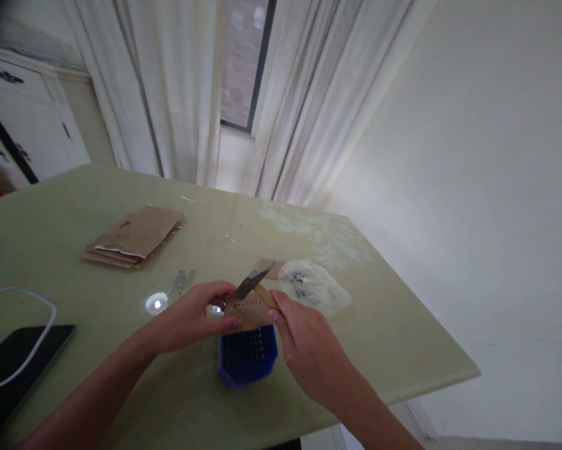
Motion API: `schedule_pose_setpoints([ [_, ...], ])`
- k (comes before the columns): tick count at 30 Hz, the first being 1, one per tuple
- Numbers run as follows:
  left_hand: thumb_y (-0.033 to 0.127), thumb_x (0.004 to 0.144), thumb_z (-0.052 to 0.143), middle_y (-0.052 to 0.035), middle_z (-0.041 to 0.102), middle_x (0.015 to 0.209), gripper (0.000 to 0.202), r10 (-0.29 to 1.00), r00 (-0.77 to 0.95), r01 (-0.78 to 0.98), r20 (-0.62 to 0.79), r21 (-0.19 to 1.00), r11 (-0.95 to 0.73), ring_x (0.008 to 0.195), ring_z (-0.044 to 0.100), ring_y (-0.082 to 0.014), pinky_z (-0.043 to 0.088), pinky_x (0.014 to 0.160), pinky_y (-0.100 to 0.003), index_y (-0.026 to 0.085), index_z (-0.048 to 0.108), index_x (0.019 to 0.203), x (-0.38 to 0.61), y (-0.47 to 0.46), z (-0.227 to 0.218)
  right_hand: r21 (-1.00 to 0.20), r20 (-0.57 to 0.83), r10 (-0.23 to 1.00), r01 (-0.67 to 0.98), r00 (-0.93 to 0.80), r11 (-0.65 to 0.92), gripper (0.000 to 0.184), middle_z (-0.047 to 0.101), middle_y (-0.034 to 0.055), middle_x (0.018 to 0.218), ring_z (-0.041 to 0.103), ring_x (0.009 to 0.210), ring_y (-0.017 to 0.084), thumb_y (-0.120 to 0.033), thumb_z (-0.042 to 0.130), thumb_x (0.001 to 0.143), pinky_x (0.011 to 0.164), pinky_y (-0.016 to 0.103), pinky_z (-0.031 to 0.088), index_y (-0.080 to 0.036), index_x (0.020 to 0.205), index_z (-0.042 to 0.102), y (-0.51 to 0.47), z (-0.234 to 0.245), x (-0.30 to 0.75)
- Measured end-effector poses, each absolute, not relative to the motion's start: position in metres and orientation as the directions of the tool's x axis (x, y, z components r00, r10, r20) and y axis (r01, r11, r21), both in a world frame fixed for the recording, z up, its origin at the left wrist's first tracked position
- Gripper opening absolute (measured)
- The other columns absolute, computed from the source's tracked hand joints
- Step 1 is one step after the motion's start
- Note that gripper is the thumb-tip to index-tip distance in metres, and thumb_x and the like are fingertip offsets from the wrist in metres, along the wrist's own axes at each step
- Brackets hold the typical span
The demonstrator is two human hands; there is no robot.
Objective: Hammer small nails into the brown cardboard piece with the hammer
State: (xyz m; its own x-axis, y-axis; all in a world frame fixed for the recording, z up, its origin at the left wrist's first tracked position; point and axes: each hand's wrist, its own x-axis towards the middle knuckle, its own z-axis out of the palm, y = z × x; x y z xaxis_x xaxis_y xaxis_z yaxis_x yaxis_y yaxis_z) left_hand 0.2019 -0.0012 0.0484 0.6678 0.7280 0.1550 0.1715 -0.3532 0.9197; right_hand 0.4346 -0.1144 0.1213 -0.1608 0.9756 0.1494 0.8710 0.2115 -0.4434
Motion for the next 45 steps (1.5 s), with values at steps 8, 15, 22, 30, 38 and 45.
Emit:
schedule_pose_setpoints([
  [8, 0.033, 0.087, 0.084, -0.0041, 0.082, 0.109, 0.032, 0.731, 0.668, 0.188, 0.137, 0.92, -0.344, 0.094, 0.073, -0.0234, 0.057, 0.085, -0.034, 0.021, 0.08, 0.117, 0.202, -0.001, 0.049, -0.464, 0.17, 0.966, 0.848, -0.197, 0.254, 0.035, 0.081, 0.017, 0.127, 0.077, 0.112, 0.032, -0.032, 0.045, 0.115, 0.096, 0.044, 0.057, -0.018, 0.138, 0.069, -0.114, 0.113, 0.435],
  [15, 0.033, 0.087, 0.084, -0.0051, 0.082, 0.113, 0.036, 0.744, 0.658, 0.211, 0.115, 0.92, -0.329, 0.097, 0.074, -0.0234, 0.059, 0.089, -0.035, 0.022, 0.079, 0.121, 0.2, -0.004, 0.048, -0.793, 0.137, 0.981, 0.579, -0.137, 0.191, 0.019, 0.076, 0.0053, 0.097, 0.069, 0.085, 0.021, -0.032, 0.066, 0.108, 0.076, 0.03, 0.051, -0.024, 0.12, 0.077, -0.096, 0.11, 0.452],
  [22, 0.053, 0.094, 0.075, -0.0074, 0.083, 0.127, 0.048, 0.835, 0.547, 0.326, 0.053, 0.906, -0.271, 0.104, 0.079, -0.0252, 0.064, 0.092, -0.036, 0.028, 0.074, 0.135, 0.195, 0.012, 0.038, -0.995, -0.027, 0.998, -0.09, -0.049, -0.032, 0.04, 0.057, -0.0031, 0.08, 0.04, 0.05, 0.006, -0.046, 0.083, 0.094, 0.044, 0.019, 0.026, -0.021, 0.124, 0.076, -0.033, 0.074, 0.486],
  [30, 0.038, 0.095, 0.056, -0.0205, 0.083, 0.096, 0.027, 0.999, 0.022, 0.896, -0.046, 0.444, 0.0, 0.095, 0.077, -0.0446, 0.057, 0.08, -0.052, 0.021, 0.075, 0.088, 0.134, 0.052, 0.012, -0.93, -0.044, 0.996, -0.361, -0.073, -0.068, 0.044, 0.055, -0.0047, 0.08, 0.028, 0.046, 0.001, -0.047, 0.091, 0.086, 0.037, 0.014, 0.027, -0.02, 0.12, 0.081, -0.02, 0.024, 0.501],
  [38, 0.032, 0.093, 0.058, -0.0134, 0.078, 0.083, 0.024, 0.999, 0.037, 0.954, 0.011, 0.298, -0.039, 0.082, 0.075, -0.0368, 0.049, 0.068, -0.04, 0.026, 0.061, 0.07, 0.125, 0.046, 0.009, -0.89, -0.057, 0.996, -0.449, -0.065, -0.081, 0.04, 0.057, -0.0039, 0.081, 0.03, 0.045, 0.002, -0.041, 0.088, 0.091, 0.034, 0.012, 0.03, -0.021, 0.125, 0.079, -0.029, 0.021, 0.505],
  [45, 0.045, 0.101, 0.053, -0.0068, 0.079, 0.099, 0.03, 0.991, 0.05, 0.829, 0.127, 0.548, -0.113, 0.086, 0.075, -0.0277, 0.057, 0.079, -0.038, 0.024, 0.068, 0.117, 0.157, 0.037, 0.032, -0.877, -0.064, 0.993, -0.469, -0.096, -0.102, 0.038, 0.058, -0.0038, 0.081, 0.033, 0.044, 0.002, -0.04, 0.087, 0.092, 0.034, 0.013, 0.031, -0.021, 0.126, 0.081, -0.033, 0.023, 0.497],
])
